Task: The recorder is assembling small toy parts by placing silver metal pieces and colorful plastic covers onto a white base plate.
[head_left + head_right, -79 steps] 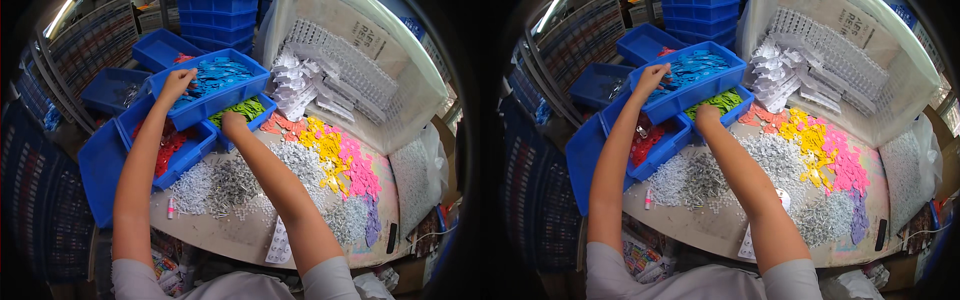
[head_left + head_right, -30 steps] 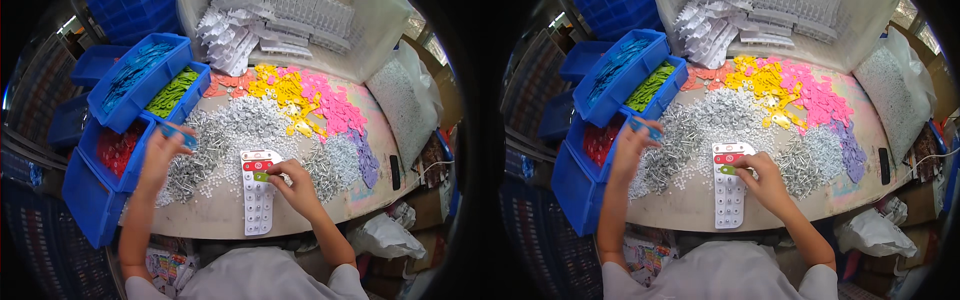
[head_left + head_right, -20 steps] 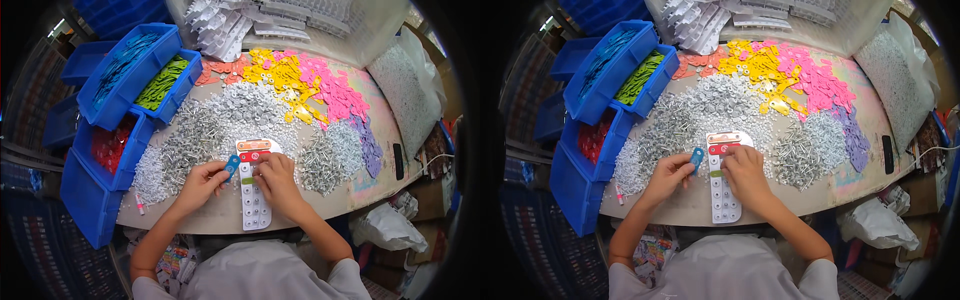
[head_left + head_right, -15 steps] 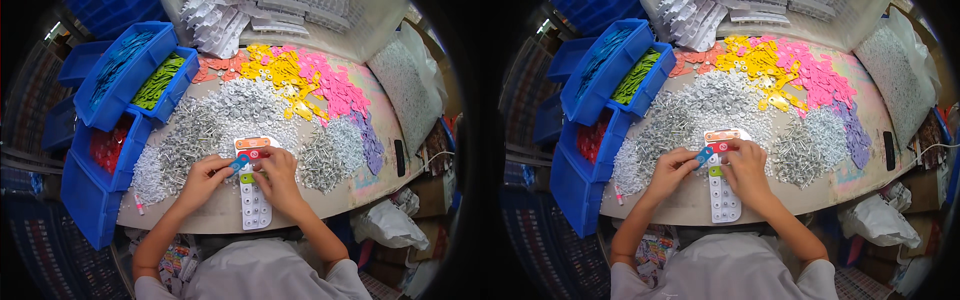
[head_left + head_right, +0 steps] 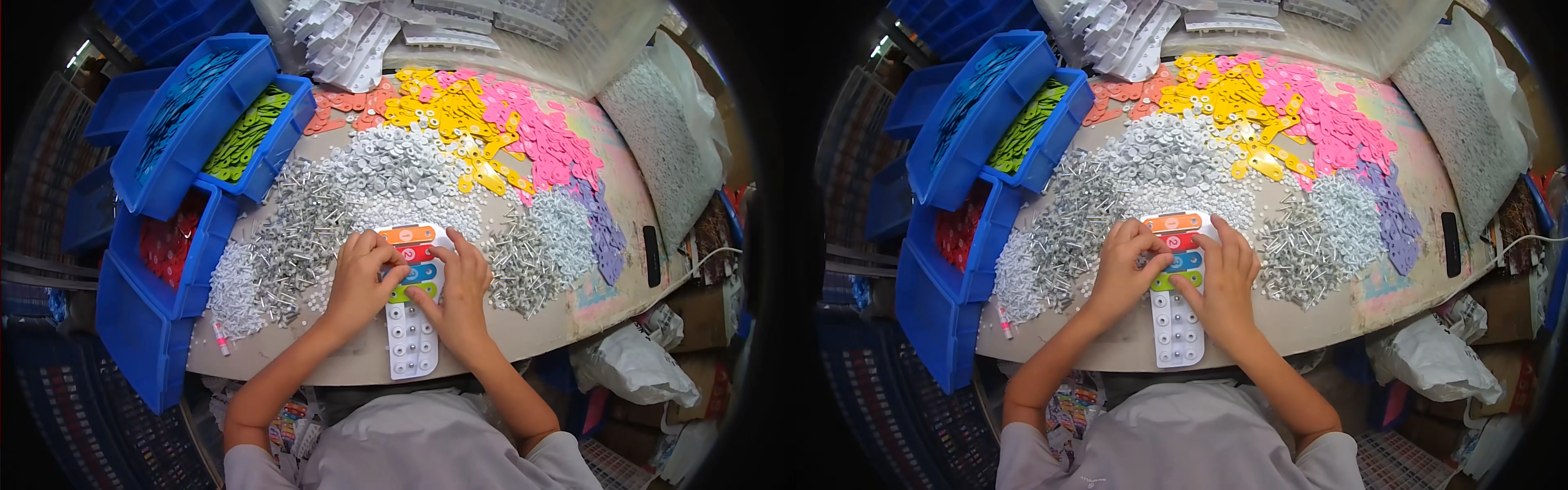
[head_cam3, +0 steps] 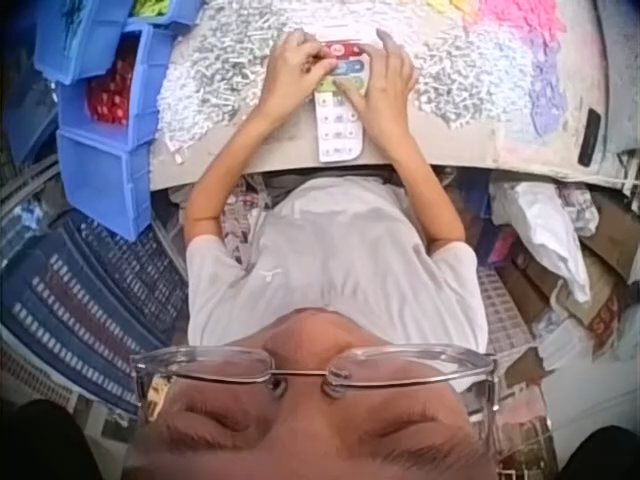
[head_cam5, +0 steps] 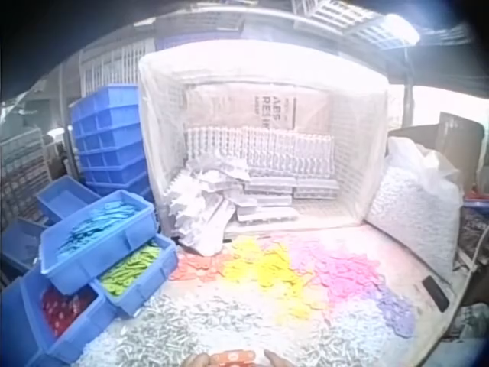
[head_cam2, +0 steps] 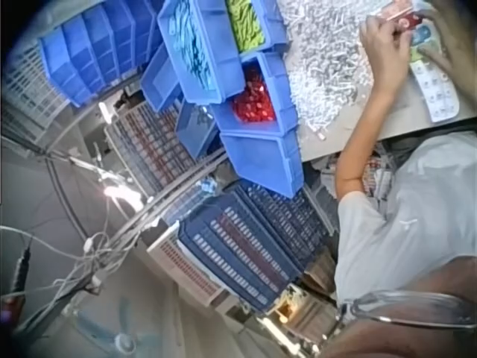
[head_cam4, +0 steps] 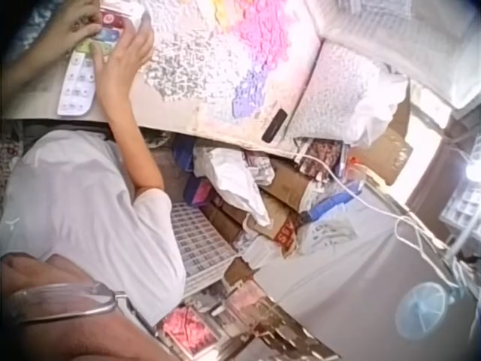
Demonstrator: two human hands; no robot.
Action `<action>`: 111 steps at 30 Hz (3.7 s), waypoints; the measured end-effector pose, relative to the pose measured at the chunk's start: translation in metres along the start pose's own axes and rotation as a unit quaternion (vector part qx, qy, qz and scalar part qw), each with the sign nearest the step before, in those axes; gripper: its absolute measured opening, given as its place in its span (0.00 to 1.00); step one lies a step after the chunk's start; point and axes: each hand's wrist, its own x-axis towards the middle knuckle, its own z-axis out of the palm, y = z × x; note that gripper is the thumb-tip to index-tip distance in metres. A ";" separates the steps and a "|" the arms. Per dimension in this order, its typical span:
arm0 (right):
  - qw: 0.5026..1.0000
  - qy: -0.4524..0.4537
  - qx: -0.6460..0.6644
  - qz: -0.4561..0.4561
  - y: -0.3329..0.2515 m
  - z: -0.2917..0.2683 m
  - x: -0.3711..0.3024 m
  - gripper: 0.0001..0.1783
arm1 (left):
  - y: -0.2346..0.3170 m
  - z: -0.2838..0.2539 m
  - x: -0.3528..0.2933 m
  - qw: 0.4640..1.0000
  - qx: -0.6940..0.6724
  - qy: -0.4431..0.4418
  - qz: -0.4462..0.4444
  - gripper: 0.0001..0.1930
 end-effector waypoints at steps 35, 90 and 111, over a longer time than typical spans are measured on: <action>0.988 0.135 0.050 -0.059 0.031 -0.017 -0.036 0.07 | -0.083 -0.103 0.056 0.983 0.155 -0.086 -0.039 0.15; 0.983 0.134 0.117 -0.052 0.036 -0.013 -0.029 0.06 | -0.100 -0.049 0.225 0.923 0.333 -0.124 -0.148 0.14; 0.983 0.130 0.123 -0.045 0.032 -0.015 -0.027 0.04 | -0.171 -0.028 0.236 0.941 0.338 -0.019 0.002 0.22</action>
